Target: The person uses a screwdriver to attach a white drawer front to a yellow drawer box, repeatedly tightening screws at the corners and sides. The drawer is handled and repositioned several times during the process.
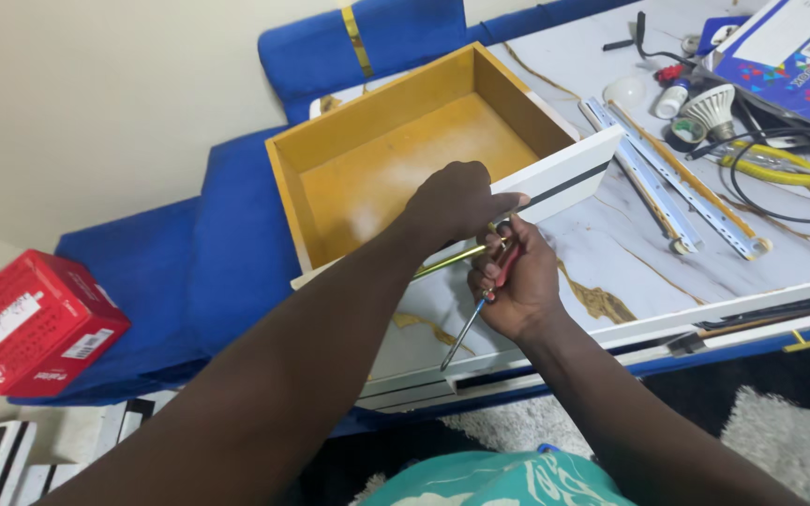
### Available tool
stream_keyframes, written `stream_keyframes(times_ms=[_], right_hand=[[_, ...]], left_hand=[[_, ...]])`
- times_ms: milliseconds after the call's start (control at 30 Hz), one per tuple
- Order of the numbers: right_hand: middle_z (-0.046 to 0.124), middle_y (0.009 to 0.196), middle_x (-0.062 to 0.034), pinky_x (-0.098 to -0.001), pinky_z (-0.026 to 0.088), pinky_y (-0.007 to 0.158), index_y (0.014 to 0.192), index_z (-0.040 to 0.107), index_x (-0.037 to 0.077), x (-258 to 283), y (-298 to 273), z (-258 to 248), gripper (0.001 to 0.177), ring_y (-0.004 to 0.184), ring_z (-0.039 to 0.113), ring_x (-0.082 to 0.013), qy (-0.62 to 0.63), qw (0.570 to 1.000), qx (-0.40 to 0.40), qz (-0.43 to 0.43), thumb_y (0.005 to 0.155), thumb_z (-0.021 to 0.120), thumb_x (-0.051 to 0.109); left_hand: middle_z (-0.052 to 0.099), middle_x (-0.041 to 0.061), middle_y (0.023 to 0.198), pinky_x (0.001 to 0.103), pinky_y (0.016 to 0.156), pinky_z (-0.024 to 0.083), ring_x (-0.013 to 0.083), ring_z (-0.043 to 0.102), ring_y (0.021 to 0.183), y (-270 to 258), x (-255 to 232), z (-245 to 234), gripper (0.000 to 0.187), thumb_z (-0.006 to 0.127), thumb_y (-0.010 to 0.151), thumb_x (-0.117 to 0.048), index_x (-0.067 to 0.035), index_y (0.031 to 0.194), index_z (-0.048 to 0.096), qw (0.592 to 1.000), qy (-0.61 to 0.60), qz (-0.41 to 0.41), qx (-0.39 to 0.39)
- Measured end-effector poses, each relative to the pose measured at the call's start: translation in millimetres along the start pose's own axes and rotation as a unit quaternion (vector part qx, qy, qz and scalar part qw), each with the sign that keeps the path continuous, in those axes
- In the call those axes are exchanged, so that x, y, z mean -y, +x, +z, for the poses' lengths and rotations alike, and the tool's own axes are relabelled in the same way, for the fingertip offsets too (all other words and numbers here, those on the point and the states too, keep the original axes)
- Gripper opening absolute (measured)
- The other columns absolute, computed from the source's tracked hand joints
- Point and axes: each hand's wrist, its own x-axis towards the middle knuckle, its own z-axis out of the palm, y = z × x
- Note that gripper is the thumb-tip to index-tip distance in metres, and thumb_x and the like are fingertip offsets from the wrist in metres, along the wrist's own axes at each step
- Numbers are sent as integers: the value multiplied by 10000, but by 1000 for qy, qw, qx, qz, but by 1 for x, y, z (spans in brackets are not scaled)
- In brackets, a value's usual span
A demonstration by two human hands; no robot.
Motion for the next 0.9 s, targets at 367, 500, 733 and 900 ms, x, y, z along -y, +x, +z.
stream_keyframes(times_ms=[367,500,733,900], right_hand=[[717,992,-17,-228,309,378,1113,601,231,4,-18,10,174,442,391,-79,-92,985,-143,-18,945,565,251],[748,1173,-28,-217,343,423,1150,533,156,4,-22,1,223,476,389,-61,-95,990,-108,6,930,565,143],[766,1189,-11,-201,356,442,1139,542,149,3,-20,-2,192,483,405,-41,-123,985,-124,4,977,592,238],[732,1026,-22,-229,348,422,1170,573,113,-7,-16,14,344,473,421,-60,-252,949,-182,-50,972,638,387]], left_hand=[[725,122,572,388,654,582,234,763,622,0,-13,-10,620,642,826,-642,-38,777,771,998,-59,3,15],[699,112,525,334,629,581,186,732,546,-4,-16,-11,605,603,898,-596,-33,723,735,999,-36,3,-8],[639,79,470,348,578,558,200,679,483,-4,-9,-12,599,739,771,-609,-45,576,691,996,-37,16,-80],[688,125,600,366,589,551,238,703,575,0,-3,-12,593,824,644,-611,-35,624,687,998,-25,10,-53]])
